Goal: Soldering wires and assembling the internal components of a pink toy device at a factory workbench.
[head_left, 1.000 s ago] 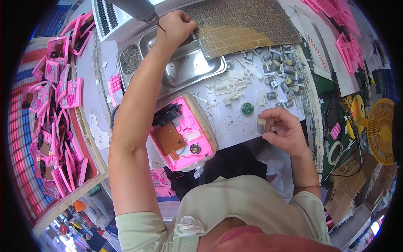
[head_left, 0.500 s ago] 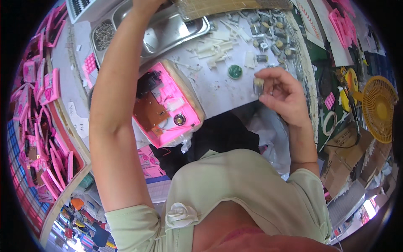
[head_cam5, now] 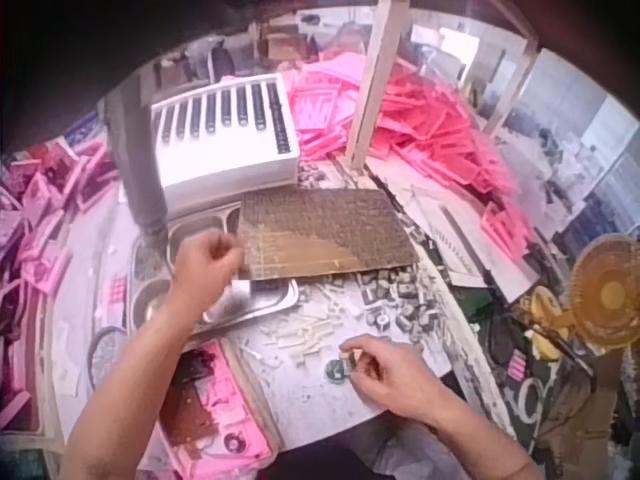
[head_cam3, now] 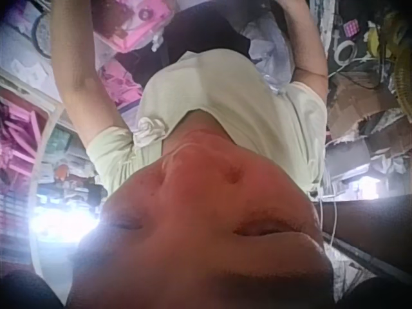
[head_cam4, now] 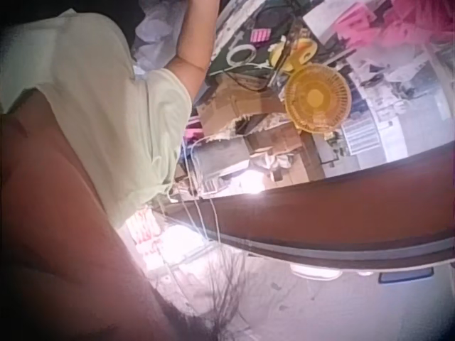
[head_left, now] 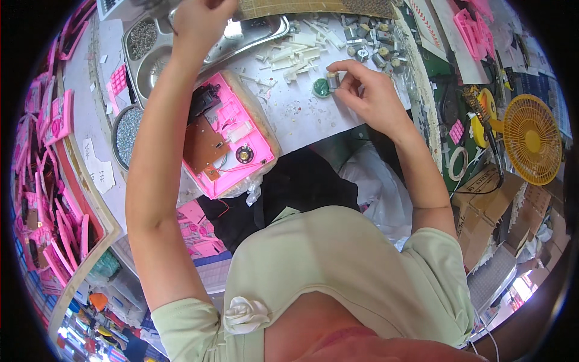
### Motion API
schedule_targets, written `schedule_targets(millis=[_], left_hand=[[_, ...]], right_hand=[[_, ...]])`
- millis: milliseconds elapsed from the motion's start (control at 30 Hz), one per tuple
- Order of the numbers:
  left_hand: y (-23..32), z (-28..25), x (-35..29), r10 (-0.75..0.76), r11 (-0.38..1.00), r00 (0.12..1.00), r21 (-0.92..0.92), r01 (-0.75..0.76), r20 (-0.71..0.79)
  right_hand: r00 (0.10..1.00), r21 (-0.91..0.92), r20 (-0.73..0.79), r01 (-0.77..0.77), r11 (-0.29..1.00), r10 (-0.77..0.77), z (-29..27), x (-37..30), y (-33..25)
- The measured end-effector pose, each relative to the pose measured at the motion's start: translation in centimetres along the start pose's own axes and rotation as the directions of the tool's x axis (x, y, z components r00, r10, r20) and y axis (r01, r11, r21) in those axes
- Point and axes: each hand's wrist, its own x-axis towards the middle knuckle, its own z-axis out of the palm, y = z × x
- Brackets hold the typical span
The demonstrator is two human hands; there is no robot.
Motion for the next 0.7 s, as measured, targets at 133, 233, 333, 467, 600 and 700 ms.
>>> schedule_targets(millis=[133, 233, 333, 467, 600, 700], left_hand=[[4.2, -2.0, -7.1, -0.048, 0.965, 0.953, -0.234, 0.122, 0.299], [6.9, -3.1, -12.0, -0.062, 0.953, 0.909, -0.245, 0.177, 0.413], [7.9, -4.5, -18.1, -0.067, 0.963, 0.905, -0.21, 0.169, 0.42], [6.9, -4.6, -23.4, -0.046, 0.956, 0.932, -0.253, 0.145, 0.359], [6.3, -3.7, -26.0, -0.157, 0.929, 0.971, -0.307, 0.207, 0.181], [5.7, -3.4, -26.9, -0.191, 0.915, 0.976, -0.342, 0.214, 0.101]], right_hand=[[0.996, -0.172, 0.061, 0.072, 0.982, -0.062, 0.6, 1.1, -0.7], [0.935, -0.487, 0.058, 0.332, 0.808, -0.349, 1.8, 1.3, 0.0], [0.91, -0.498, 0.085, 0.391, 0.774, -0.405, 1.8, 1.1, 0.0], [0.996, 0.186, 0.088, -0.032, 0.982, 0.016, 0.3, -0.7, -4.6], [0.952, 0.686, 0.302, -0.179, 0.705, -0.051, 4.3, -2.5, -7.9], [0.904, 0.735, 0.409, -0.247, 0.632, -0.121, 6.5, -2.0, -8.8]])
